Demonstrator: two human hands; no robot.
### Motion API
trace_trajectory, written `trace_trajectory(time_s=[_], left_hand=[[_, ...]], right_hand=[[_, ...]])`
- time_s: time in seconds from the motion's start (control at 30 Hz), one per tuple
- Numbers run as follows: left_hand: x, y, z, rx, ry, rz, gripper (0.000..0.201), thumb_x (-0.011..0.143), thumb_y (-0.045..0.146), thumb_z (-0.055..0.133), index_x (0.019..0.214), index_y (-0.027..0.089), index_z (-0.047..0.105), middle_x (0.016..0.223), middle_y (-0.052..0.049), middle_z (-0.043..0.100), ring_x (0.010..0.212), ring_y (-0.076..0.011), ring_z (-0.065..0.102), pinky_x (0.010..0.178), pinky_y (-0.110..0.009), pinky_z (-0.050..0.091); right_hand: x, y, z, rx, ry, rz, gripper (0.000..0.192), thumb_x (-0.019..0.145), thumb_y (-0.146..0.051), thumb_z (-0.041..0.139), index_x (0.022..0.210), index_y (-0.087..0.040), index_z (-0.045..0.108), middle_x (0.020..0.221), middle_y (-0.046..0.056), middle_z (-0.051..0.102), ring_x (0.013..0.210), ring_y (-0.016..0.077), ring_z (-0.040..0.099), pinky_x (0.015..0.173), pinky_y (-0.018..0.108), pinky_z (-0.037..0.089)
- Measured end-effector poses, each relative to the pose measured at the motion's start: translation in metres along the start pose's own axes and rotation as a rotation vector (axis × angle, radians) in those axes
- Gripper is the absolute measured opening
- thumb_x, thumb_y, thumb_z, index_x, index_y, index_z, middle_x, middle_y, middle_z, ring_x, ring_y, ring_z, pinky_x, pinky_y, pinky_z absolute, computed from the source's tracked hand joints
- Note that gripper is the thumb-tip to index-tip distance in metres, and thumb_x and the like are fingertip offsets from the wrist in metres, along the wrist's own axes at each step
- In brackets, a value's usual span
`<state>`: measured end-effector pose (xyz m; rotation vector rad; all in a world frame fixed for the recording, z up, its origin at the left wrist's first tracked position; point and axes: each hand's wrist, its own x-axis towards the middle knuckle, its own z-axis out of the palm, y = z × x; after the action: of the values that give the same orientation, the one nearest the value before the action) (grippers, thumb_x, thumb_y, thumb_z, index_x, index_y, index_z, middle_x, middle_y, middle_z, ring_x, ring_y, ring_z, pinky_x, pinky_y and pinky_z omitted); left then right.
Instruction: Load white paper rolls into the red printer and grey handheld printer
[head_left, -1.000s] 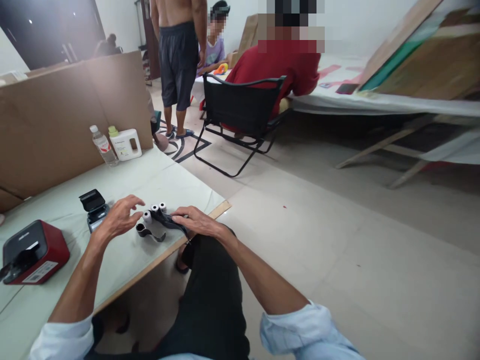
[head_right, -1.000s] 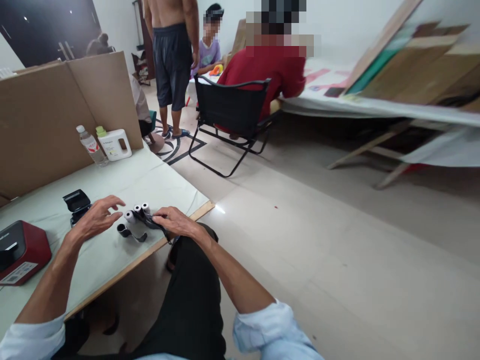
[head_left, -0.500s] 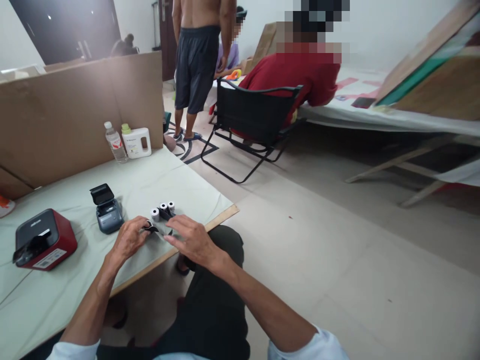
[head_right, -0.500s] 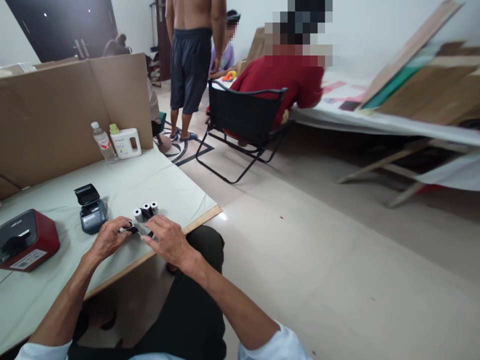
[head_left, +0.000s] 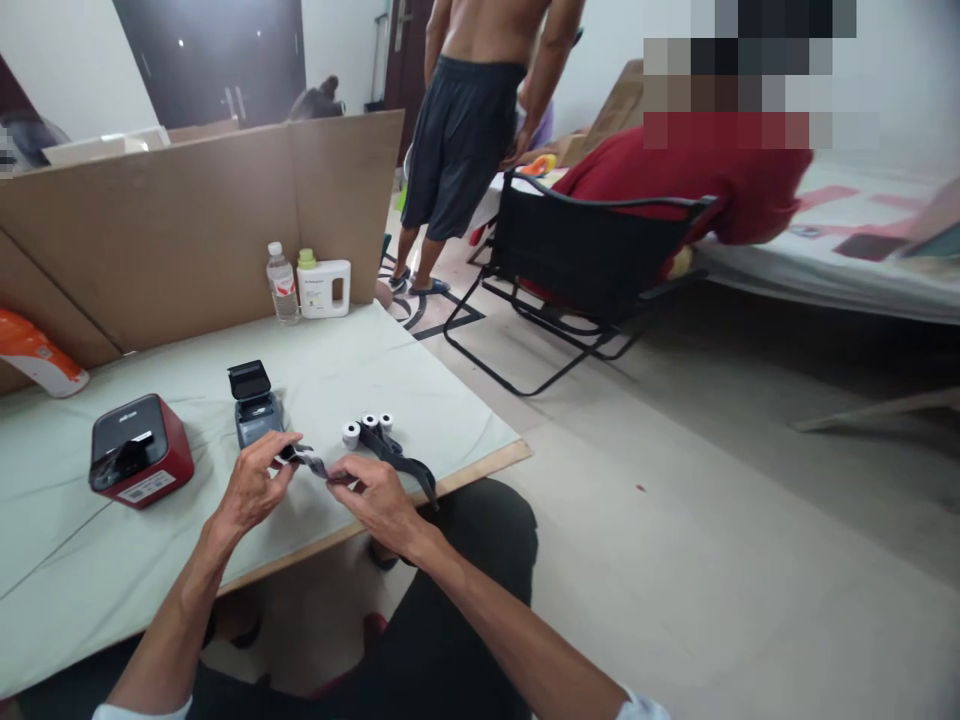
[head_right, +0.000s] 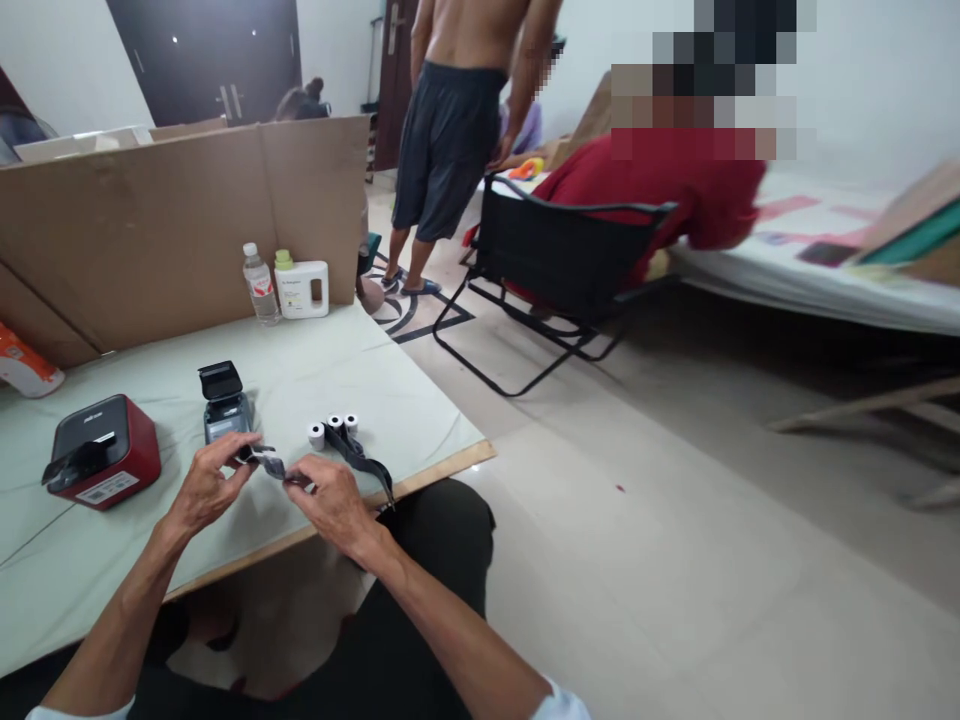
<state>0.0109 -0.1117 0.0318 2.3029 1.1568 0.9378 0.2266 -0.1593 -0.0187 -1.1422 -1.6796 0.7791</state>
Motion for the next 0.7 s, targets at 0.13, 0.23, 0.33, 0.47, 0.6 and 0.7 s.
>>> trace_trajectory(time_s=[0.13,0.23,0.33,0.47,0.6,0.7], left_hand=[[0.005,-0.021,-0.021,0.092,0.121,0.021,0.028,0.084,0.01,0.056,0.104,0.021,0.073,0.107,-0.007,0.077,0.103,-0.0226,0.072,0.094,-0.038,0.059],[0.016,-0.044,-0.034,0.14,0.172,-0.027,0.029,0.081,0.012,0.057,0.102,0.022,0.074,0.111,-0.008,0.078,0.105,-0.0237,0.072,0.098,-0.041,0.059],[0.029,-0.067,-0.039,0.186,0.192,-0.094,0.027,0.078,0.013,0.059,0.098,0.021,0.075,0.111,-0.009,0.079,0.106,-0.0245,0.073,0.1,-0.042,0.058],[0.042,-0.091,-0.036,0.176,0.209,-0.178,0.027,0.075,0.015,0.061,0.095,0.021,0.077,0.107,-0.009,0.08,0.102,-0.0245,0.074,0.096,-0.041,0.06],[0.045,-0.098,-0.033,0.126,0.225,-0.222,0.029,0.072,0.017,0.06,0.095,0.022,0.078,0.102,-0.006,0.081,0.096,-0.023,0.074,0.087,-0.036,0.062],[0.041,-0.092,-0.037,0.053,0.246,-0.203,0.028,0.074,0.02,0.061,0.097,0.022,0.078,0.105,-0.006,0.079,0.098,-0.0227,0.073,0.082,-0.033,0.06]], right_hand=[[0.023,-0.003,0.026,0.021,0.058,-0.115,0.016,0.093,-0.018,0.06,0.097,-0.021,0.076,0.093,0.006,0.076,0.08,0.0198,0.071,0.077,0.031,0.055],[0.049,-0.004,0.041,-0.061,0.076,-0.206,0.02,0.097,-0.018,0.056,0.101,-0.022,0.075,0.103,0.009,0.076,0.095,0.0217,0.073,0.087,0.032,0.056],[0.077,-0.003,0.053,-0.174,0.034,-0.226,0.023,0.099,-0.016,0.054,0.104,-0.023,0.075,0.111,0.01,0.077,0.107,0.0228,0.071,0.096,0.034,0.055],[0.103,0.003,0.062,-0.291,-0.029,-0.211,0.026,0.098,-0.013,0.053,0.108,-0.023,0.075,0.116,0.01,0.077,0.111,0.0237,0.071,0.1,0.035,0.054],[0.111,0.007,0.064,-0.235,-0.012,-0.216,0.024,0.094,-0.013,0.057,0.104,-0.024,0.075,0.117,0.009,0.076,0.112,0.0236,0.07,0.101,0.035,0.054],[0.107,0.003,0.064,-0.027,0.038,-0.162,0.016,0.091,-0.02,0.061,0.098,-0.022,0.075,0.111,0.008,0.076,0.099,0.0218,0.071,0.091,0.033,0.056]])
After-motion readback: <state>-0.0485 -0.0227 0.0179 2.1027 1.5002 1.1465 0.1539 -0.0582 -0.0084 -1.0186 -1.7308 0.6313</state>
